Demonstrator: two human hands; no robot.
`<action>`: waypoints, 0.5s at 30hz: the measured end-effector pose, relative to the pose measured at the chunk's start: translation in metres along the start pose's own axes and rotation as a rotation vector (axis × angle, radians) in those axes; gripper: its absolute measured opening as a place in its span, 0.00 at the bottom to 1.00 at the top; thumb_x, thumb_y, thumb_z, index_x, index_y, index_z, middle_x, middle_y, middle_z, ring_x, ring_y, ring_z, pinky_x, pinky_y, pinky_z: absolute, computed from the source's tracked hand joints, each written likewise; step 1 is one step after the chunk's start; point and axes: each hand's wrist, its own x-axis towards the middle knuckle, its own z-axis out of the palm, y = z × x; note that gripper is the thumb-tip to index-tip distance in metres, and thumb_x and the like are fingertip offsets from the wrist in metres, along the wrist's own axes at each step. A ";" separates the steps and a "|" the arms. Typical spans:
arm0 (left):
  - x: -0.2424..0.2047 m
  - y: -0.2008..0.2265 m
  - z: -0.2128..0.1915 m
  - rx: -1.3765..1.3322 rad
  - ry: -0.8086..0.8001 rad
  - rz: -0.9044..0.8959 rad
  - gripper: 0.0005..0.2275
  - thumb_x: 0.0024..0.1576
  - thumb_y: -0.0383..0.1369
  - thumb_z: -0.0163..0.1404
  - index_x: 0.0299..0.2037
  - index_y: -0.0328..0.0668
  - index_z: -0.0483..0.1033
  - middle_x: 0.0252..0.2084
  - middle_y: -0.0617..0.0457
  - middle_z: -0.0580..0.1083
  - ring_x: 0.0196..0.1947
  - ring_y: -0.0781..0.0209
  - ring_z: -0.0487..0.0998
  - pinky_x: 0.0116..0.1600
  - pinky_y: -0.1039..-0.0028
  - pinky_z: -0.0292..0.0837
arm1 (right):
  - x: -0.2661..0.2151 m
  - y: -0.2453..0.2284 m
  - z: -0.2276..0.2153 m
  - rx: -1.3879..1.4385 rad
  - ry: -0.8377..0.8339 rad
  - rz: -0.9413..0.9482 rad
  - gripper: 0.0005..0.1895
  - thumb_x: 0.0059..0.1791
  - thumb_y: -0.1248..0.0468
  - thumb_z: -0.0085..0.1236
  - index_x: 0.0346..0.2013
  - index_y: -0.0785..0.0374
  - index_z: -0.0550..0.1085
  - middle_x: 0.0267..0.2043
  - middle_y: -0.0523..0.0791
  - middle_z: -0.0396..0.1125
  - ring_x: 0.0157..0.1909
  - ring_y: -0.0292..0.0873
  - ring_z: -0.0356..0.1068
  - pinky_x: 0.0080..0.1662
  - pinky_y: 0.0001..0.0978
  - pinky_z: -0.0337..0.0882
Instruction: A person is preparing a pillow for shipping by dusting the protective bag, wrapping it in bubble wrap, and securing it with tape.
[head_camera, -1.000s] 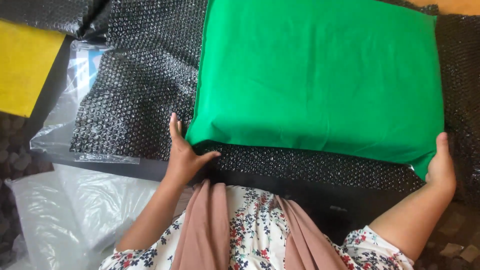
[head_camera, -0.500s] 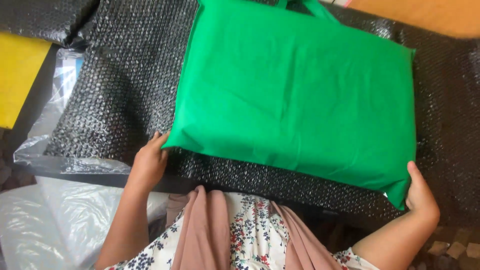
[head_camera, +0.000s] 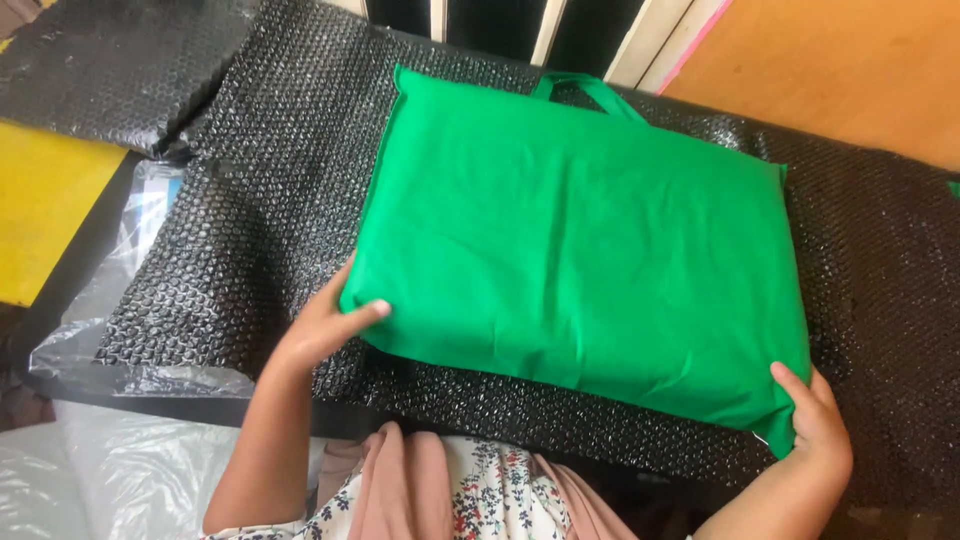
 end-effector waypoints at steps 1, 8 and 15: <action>-0.001 0.011 0.007 -0.085 -0.016 -0.056 0.45 0.44 0.42 0.60 0.76 0.55 0.53 0.67 0.54 0.71 0.64 0.60 0.73 0.66 0.66 0.71 | -0.004 -0.004 0.000 0.008 -0.011 -0.088 0.33 0.52 0.64 0.47 0.73 0.67 0.59 0.68 0.58 0.60 0.65 0.57 0.61 0.64 0.52 0.62; 0.001 0.011 0.006 -0.103 -0.008 0.095 0.35 0.44 0.38 0.63 0.66 0.46 0.69 0.58 0.53 0.79 0.54 0.61 0.80 0.56 0.67 0.80 | 0.006 0.007 -0.025 0.049 0.036 -0.224 0.29 0.54 0.67 0.48 0.70 0.71 0.63 0.64 0.59 0.63 0.60 0.56 0.63 0.60 0.51 0.65; 0.007 0.011 0.018 0.029 -0.125 0.006 0.45 0.48 0.48 0.55 0.77 0.58 0.46 0.75 0.57 0.61 0.72 0.58 0.65 0.70 0.62 0.66 | 0.012 -0.003 -0.010 -0.149 0.144 -0.107 0.32 0.52 0.62 0.48 0.73 0.61 0.62 0.69 0.53 0.60 0.68 0.53 0.59 0.67 0.44 0.56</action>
